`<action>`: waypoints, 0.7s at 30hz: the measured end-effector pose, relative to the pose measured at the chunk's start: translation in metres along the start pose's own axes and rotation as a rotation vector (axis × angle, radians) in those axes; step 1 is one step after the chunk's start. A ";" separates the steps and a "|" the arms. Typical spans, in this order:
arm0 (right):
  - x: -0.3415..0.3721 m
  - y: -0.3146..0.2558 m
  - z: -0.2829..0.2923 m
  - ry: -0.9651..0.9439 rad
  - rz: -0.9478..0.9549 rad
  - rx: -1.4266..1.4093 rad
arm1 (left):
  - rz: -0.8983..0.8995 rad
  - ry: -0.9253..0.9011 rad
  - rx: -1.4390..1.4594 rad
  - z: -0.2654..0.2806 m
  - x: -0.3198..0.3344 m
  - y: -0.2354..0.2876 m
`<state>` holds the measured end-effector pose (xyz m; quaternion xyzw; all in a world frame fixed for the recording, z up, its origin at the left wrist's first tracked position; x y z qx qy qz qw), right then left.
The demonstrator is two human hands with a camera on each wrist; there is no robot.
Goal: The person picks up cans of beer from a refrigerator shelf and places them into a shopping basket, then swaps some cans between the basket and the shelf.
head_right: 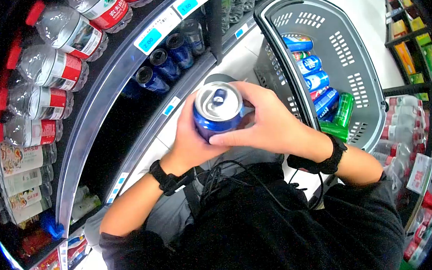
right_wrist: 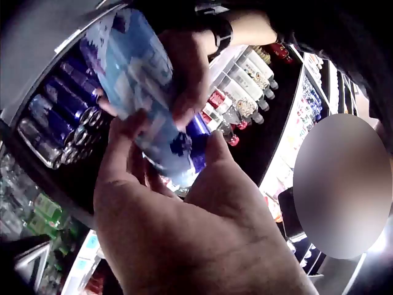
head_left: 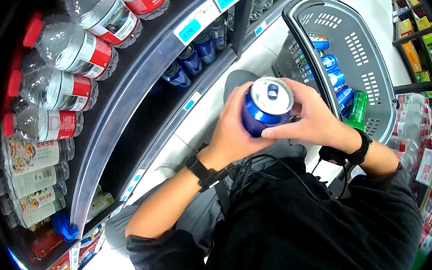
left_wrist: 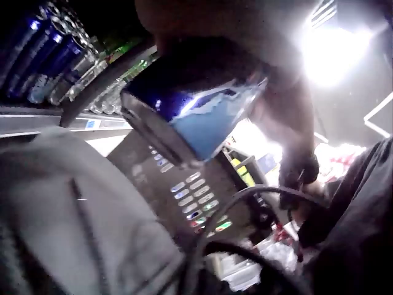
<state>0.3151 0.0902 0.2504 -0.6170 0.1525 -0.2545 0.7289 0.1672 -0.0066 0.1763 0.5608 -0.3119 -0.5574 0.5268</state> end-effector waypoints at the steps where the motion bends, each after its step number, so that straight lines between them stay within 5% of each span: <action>1: -0.002 -0.002 -0.001 -0.032 -0.046 -0.105 | -0.015 0.048 -0.039 0.006 0.004 -0.003; 5: -0.003 -0.006 0.016 0.041 0.205 0.091 | 0.077 0.313 -0.064 0.025 0.024 -0.040; 11: 0.007 -0.002 0.042 0.197 0.240 0.183 | 0.345 0.724 -0.165 0.076 0.033 -0.097; 16: 0.016 0.006 0.058 0.328 0.196 0.220 | 0.476 0.789 -0.413 0.119 0.041 -0.134; 17: 0.017 0.008 0.062 0.363 0.176 0.238 | 0.494 0.782 -0.250 0.127 0.043 -0.147; 21: 0.021 0.018 0.075 0.406 0.147 0.346 | 0.571 0.788 -0.360 0.136 0.037 -0.159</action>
Point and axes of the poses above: each hand's wrist, its own x-axis away from the middle knuckle, its own z-axis out of the back of the hand, y = z × x, the point moved 1 cm from there along -x, towards the middle knuckle, and after that the axes turned 1 degree about -y, right-handed, at the moved point
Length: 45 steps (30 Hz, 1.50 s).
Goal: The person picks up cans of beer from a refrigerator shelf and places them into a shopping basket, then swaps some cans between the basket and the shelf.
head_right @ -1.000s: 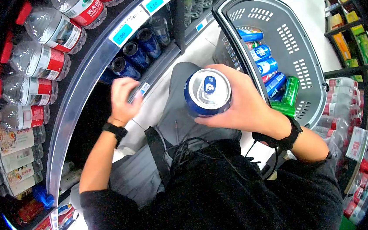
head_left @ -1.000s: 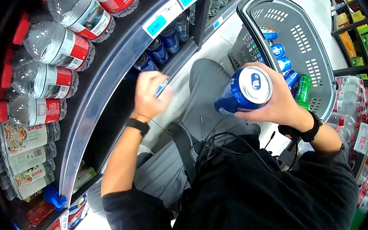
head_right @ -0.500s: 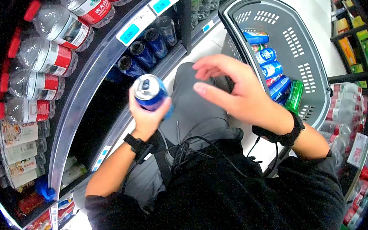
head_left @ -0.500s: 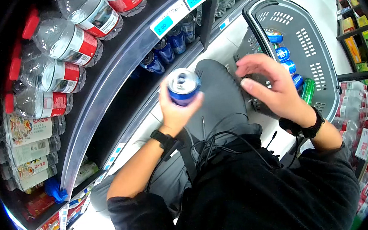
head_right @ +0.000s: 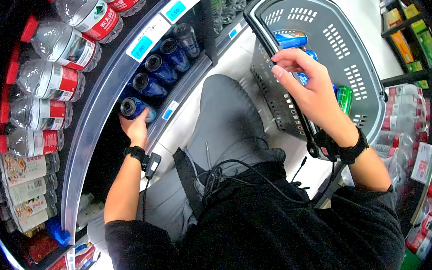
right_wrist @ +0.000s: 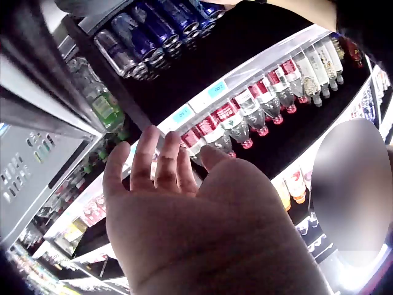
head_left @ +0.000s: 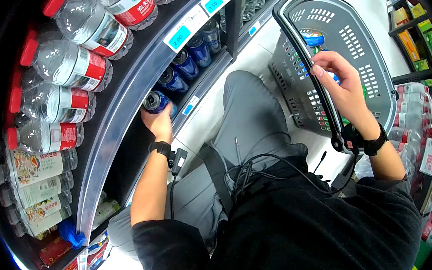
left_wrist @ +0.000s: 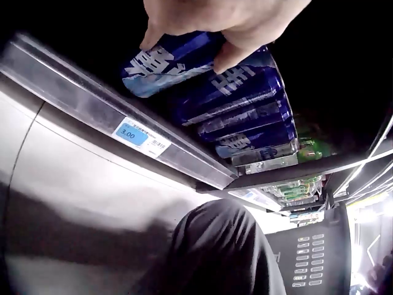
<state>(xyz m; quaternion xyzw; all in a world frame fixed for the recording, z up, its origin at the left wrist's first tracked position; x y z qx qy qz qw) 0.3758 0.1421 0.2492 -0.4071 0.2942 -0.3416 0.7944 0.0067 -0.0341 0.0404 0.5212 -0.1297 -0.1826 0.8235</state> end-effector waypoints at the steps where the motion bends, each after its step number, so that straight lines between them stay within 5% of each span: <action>1: 0.001 0.001 0.002 0.016 -0.014 0.018 | -0.005 0.027 -0.045 -0.002 0.000 0.000; 4: 0.003 0.009 0.013 -0.002 -0.086 0.080 | 0.074 0.001 0.123 -0.008 -0.004 0.003; 10: -0.005 0.045 0.050 0.006 -0.079 0.298 | -0.113 0.055 0.300 -0.023 -0.043 -0.054; 14: -0.020 0.088 0.083 -0.082 -0.258 0.554 | 0.043 0.045 0.238 -0.022 -0.041 -0.033; 18: -0.029 0.132 0.096 -0.161 -0.296 0.746 | 0.017 -0.001 0.391 -0.022 -0.031 -0.022; 22: -0.032 0.187 0.094 -0.357 -0.503 0.867 | 0.126 0.013 0.332 -0.019 -0.026 -0.009; 30: 0.001 0.235 0.087 -0.792 -0.513 1.046 | 0.086 -0.147 0.379 0.004 -0.022 -0.011; 32: 0.011 0.241 0.087 -1.103 -0.560 1.080 | 0.086 -0.140 0.375 0.006 -0.018 -0.014; 36: 0.030 0.254 0.077 -1.139 -0.221 1.272 | 0.159 0.106 0.168 0.006 -0.006 -0.015; 39: 0.025 0.250 0.073 -1.234 -0.162 1.324 | 0.112 0.385 0.052 0.008 0.001 -0.010; 42: 0.025 0.241 0.074 -1.258 -0.056 1.321 | 0.100 0.416 0.089 0.014 0.002 0.000; 45: 0.026 0.230 0.077 -1.184 0.006 1.225 | -0.115 0.475 -0.009 0.014 0.006 0.013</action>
Point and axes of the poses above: each hand's wrist, its own x-axis away from the middle knuckle, its own z-axis out of the back of the hand, y = z × x, the point moved 1 cm from there along -x, towards the middle knuckle, and after that the axes turned 1 degree about -y, right-handed, at the moved point
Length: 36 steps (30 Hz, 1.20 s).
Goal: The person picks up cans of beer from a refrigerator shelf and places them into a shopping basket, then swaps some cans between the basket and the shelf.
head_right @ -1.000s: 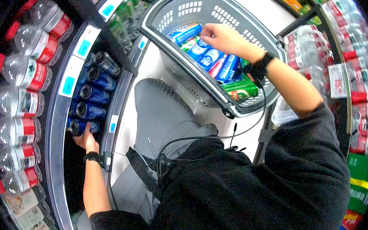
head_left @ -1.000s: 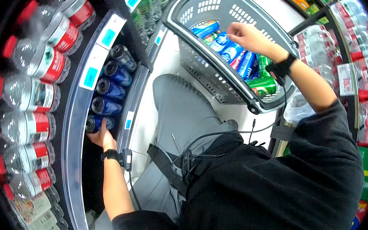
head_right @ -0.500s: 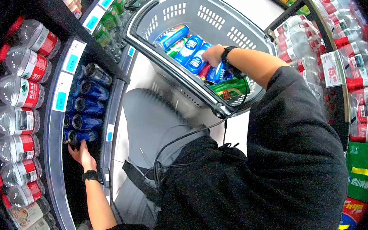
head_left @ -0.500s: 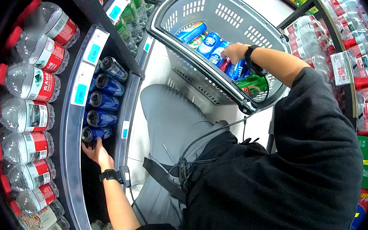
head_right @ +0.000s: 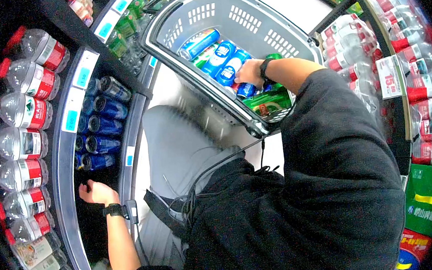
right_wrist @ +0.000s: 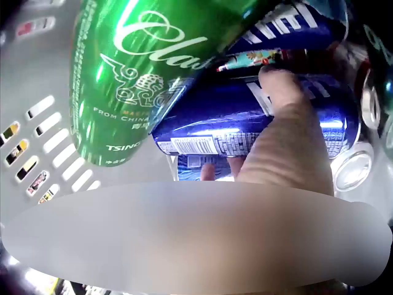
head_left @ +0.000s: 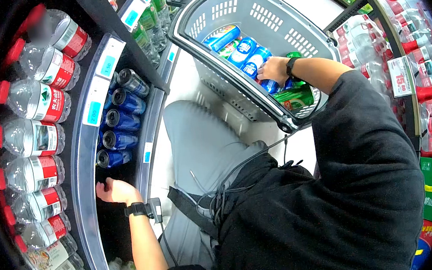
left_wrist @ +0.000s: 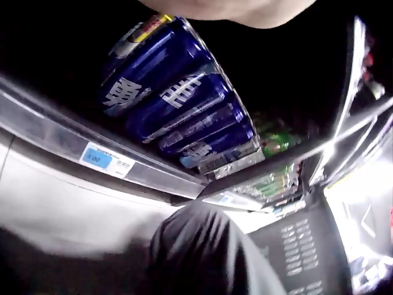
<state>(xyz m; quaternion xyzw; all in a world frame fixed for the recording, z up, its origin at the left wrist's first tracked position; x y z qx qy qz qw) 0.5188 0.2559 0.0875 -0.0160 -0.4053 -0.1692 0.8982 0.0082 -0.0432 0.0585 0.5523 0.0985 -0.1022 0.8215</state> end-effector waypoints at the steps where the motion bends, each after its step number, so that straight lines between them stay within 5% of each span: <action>1: 0.004 -0.001 0.004 0.080 -0.005 -0.073 | -0.147 0.010 -0.051 0.002 0.004 0.009; 11: 0.081 0.002 0.069 0.776 -0.369 -0.882 | -0.949 -0.624 0.268 -0.007 0.079 0.084; 13: 0.096 -0.006 0.088 0.988 -0.307 -1.074 | -1.041 -0.788 0.391 -0.006 0.086 0.108; 17: 0.135 -0.033 0.154 0.999 -0.477 -1.125 | -1.037 -0.992 0.559 -0.005 0.100 0.166; 20: 0.131 -0.051 0.173 1.201 -0.268 -1.404 | -0.946 -1.141 0.608 0.001 0.109 0.216; 24: 0.113 -0.098 0.204 1.083 -0.128 -1.589 | -0.276 -1.546 0.732 0.004 0.118 0.232; 27: 0.093 -0.138 0.222 0.794 0.003 -1.680 | 0.226 -1.677 0.834 0.011 0.118 0.240; 29: 0.072 -0.160 0.222 0.667 0.013 -1.771 | 0.104 -1.572 0.853 0.002 0.126 0.226; 31: 0.059 -0.169 0.221 0.356 0.080 -1.920 | 0.314 -1.542 0.786 -0.003 0.121 0.201; 36: 0.038 -0.181 0.206 0.553 0.156 -1.608 | -0.207 -1.225 0.550 -0.005 0.107 0.136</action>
Point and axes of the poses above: each hand's wrist, its own x-axis away from the middle knuckle, its own z-axis out of the back of the hand, y = z × x, the point moved 1 cm from there along -x, towards the middle knuckle, and after that the axes turned 1 degree about -y, right-handed, at the moved point
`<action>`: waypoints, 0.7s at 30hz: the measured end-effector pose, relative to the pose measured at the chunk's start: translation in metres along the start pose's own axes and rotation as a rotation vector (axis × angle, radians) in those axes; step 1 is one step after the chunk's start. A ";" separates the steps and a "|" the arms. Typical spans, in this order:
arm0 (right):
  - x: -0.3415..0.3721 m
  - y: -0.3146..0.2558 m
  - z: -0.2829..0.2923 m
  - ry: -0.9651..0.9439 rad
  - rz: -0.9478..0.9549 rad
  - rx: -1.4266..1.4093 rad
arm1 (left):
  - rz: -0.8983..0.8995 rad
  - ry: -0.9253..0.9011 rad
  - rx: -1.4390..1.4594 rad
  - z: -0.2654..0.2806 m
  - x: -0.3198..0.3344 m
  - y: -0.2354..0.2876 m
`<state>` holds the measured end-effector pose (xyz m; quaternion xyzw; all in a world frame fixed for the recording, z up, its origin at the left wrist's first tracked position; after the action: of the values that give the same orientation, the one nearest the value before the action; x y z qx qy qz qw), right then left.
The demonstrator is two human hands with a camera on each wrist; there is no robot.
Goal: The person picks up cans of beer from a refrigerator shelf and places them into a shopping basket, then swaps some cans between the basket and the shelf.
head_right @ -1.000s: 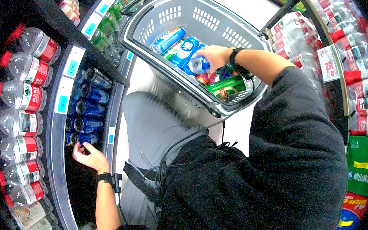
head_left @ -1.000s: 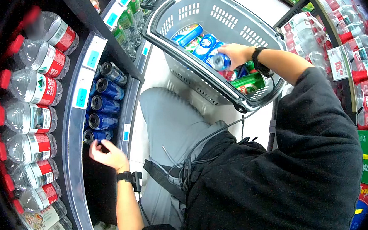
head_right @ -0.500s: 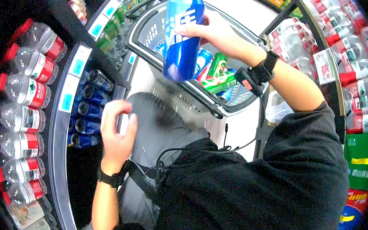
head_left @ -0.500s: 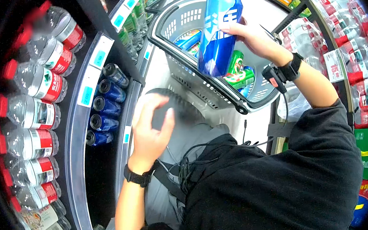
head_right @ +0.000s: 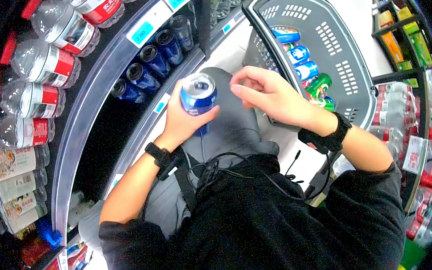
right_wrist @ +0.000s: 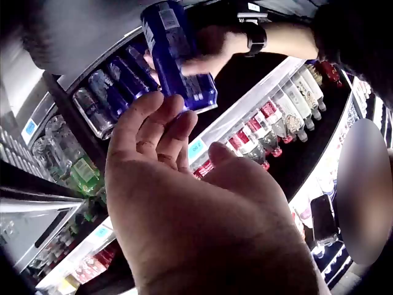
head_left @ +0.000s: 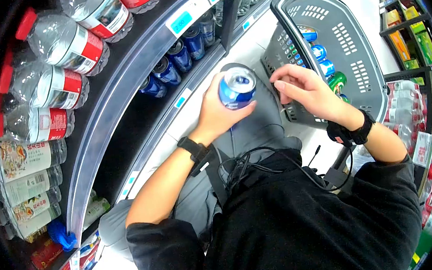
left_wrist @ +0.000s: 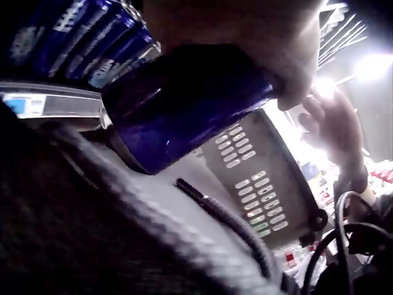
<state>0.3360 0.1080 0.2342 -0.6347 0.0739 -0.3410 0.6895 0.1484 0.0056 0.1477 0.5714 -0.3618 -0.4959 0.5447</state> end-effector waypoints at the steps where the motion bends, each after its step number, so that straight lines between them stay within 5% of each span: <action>1: -0.001 0.002 0.000 -0.009 -0.003 -0.001 | -0.049 -0.014 -0.129 0.007 0.004 -0.013; 5: -0.011 0.001 -0.010 -0.102 0.038 0.208 | -0.028 -0.008 -0.280 0.022 0.014 -0.024; 7: -0.023 -0.005 -0.028 -0.140 0.254 0.588 | -0.024 0.000 -0.289 0.025 0.012 -0.016; 9: -0.057 0.022 -0.050 -0.115 0.388 0.551 | 0.022 -0.031 -0.300 0.028 0.007 -0.012; 15: -0.135 0.025 -0.108 -0.103 0.148 0.450 | 0.267 -0.038 -0.317 0.083 0.010 -0.036; 21: -0.151 0.056 -0.156 0.054 0.237 0.316 | 0.429 -0.273 -0.186 0.135 0.018 -0.047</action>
<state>0.1594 0.0623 0.1042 -0.4963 0.1120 -0.2816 0.8135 0.0171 -0.0407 0.1101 0.3569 -0.4974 -0.4726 0.6339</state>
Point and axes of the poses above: each hand's wrist, its own x-axis away from the middle knuckle, its own z-axis out of the back of the hand, y = z × x, the point moved 1 cm from there along -x, towards the middle knuckle, and after that the axes turned 1 degree about -y, right-handed, at the moved point
